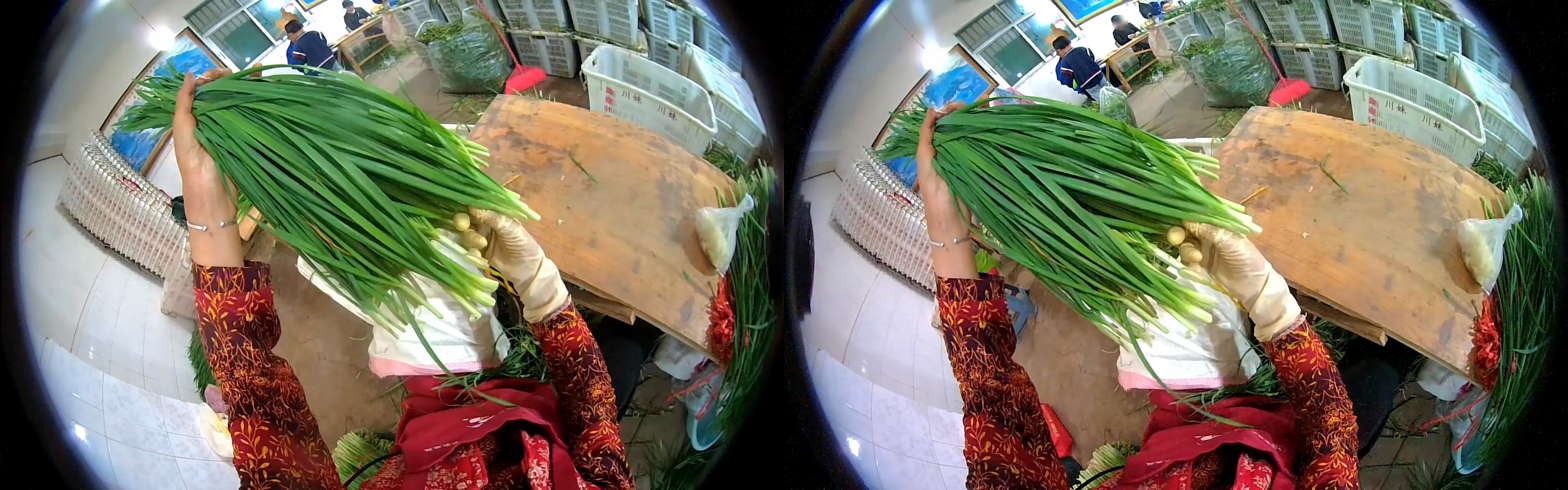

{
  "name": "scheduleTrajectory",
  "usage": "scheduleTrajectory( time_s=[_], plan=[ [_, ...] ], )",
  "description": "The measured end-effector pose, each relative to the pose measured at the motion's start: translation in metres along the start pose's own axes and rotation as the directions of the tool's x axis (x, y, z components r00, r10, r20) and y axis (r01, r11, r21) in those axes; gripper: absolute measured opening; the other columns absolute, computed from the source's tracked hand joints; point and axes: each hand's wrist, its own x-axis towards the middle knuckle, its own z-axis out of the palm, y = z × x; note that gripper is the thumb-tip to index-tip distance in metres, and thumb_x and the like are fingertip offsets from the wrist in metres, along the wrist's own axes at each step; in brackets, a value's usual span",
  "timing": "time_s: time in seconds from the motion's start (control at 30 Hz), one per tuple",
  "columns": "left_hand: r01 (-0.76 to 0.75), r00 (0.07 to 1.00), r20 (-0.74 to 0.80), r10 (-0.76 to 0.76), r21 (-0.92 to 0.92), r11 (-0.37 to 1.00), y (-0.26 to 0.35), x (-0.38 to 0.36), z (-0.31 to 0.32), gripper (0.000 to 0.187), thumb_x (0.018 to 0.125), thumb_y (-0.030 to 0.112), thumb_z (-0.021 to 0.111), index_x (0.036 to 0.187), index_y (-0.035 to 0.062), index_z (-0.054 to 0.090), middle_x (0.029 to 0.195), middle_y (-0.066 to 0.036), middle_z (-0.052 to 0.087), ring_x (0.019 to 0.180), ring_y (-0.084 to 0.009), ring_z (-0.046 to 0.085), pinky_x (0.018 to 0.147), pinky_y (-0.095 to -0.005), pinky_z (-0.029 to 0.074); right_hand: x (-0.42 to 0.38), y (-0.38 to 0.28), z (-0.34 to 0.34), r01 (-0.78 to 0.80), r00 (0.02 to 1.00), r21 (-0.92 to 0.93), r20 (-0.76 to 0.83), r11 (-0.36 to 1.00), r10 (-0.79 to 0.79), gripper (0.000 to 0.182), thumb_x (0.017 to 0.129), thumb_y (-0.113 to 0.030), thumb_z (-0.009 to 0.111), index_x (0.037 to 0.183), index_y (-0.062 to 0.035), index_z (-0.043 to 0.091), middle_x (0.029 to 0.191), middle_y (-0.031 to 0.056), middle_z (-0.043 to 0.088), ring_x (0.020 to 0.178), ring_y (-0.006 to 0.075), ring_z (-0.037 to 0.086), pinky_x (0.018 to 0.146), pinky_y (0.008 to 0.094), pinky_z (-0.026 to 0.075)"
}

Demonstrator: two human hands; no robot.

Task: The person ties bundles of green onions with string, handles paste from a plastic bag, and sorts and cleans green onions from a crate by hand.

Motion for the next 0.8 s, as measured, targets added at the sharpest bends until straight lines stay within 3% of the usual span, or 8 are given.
scheduleTrajectory(
  time_s=[0.3,0.43,0.5,0.6,0.63,0.7,0.73,0.8],
  plan=[
    [0.009,0.999,0.045,-0.013,0.082,0.997,-0.004,0.006,-0.005,0.019,0.086,0.023,0.051,0.077,0.0061,0.053,0.085,-0.007,0.056,0.093,-0.0293,0.057,0.086,-0.0412,0.045,-0.014,-0.017,0.011,0.085,0.993,-0.291,-0.054,0.953,-0.105,0.023,0.086,-0.022,0.056,0.099,-0.0027,0.053,0.076,0.0074,0.059,0.057,0.0104,0.049,0.051,0.0217,0.04],
    [0.011,0.995,-0.096,0.009,0.21,0.978,-0.005,-0.005,0.002,0.023,0.088,0.028,0.048,0.079,0.0068,0.054,0.084,-0.009,0.058,0.094,-0.0309,0.057,0.085,-0.0411,0.044,-0.051,-0.028,-0.001,-0.067,0.985,-0.298,-0.171,0.952,0.016,0.021,0.087,-0.023,0.052,0.075,-0.0056,0.05,0.065,0.0028,0.052,0.052,0.0103,0.046,0.049,0.0225,0.037],
    [0.0,0.992,-0.12,0.041,0.329,0.944,-0.005,-0.008,0.001,0.025,0.088,0.029,0.046,0.082,0.0064,0.056,0.082,-0.009,0.06,0.088,-0.0285,0.059,0.081,-0.0376,0.046,-0.083,-0.027,-0.012,-0.261,0.963,-0.628,-0.222,0.733,0.152,0.02,0.086,-0.02,0.052,0.073,-0.0057,0.048,0.067,0.0026,0.05,0.052,0.0092,0.043,0.051,0.0223,0.036],
    [-0.025,0.996,-0.08,0.049,0.27,0.963,-0.001,0.006,-0.022,0.028,0.089,0.029,0.046,0.095,0.003,0.055,0.096,-0.015,0.061,0.089,-0.0264,0.057,0.083,-0.0345,0.045,-0.138,-0.014,-0.062,-0.503,0.862,-0.719,-0.373,0.48,0.344,0.018,0.086,-0.022,0.052,0.084,-0.0044,0.056,0.078,0.0083,0.057,0.066,0.0151,0.055,0.061,0.0255,0.044],
    [-0.018,0.999,-0.021,0.026,0.317,0.948,0.002,0.01,-0.029,0.028,0.09,0.028,0.045,0.095,0.0028,0.055,0.094,-0.015,0.061,0.086,-0.0259,0.058,0.081,-0.0341,0.046,-0.154,-0.004,-0.081,-0.635,0.7,-0.772,-0.558,0.032,0.447,0.025,0.086,-0.029,0.05,0.095,-0.0057,0.055,0.09,0.0112,0.057,0.081,0.02,0.053,0.072,0.0286,0.043],
    [-0.019,0.999,0.044,0.004,0.364,0.931,0.003,0.021,-0.035,0.027,0.09,0.027,0.044,0.094,0.0025,0.055,0.092,-0.015,0.061,0.084,-0.0254,0.059,0.079,-0.0337,0.047,-0.169,0.01,-0.104,-0.449,0.364,-0.429,-0.889,-0.784,0.278,0.047,0.087,-0.042,0.045,0.118,-0.0084,0.054,0.115,0.0172,0.055,0.111,0.0299,0.05,0.093,0.0348,0.041],
    [-0.057,0.998,0.035,0.047,0.36,0.931,0.002,0.026,-0.037,0.027,0.09,0.027,0.044,0.094,0.0023,0.055,0.089,-0.013,0.061,0.081,-0.0248,0.059,0.078,-0.0334,0.048,-0.17,0.003,-0.094,-0.519,0.664,-0.65,-0.715,-0.555,0.217,0.053,0.084,-0.045,0.049,0.116,-0.0032,0.053,0.114,0.0156,0.056,0.108,0.0302,0.052,0.09,0.0355,0.042],
    [-0.108,0.994,0.033,0.103,0.345,0.932,0.0,0.035,-0.043,0.024,0.09,0.024,0.044,0.088,0.0021,0.055,0.08,-0.01,0.06,0.077,-0.0231,0.059,0.075,-0.033,0.049,-0.126,-0.007,-0.026,-0.526,0.842,-0.838,-0.487,0.149,0.234,0.064,0.085,-0.053,0.045,0.121,-0.0003,0.047,0.112,0.0125,0.057,0.096,0.0212,0.057,0.08,0.0297,0.043]
  ],
)
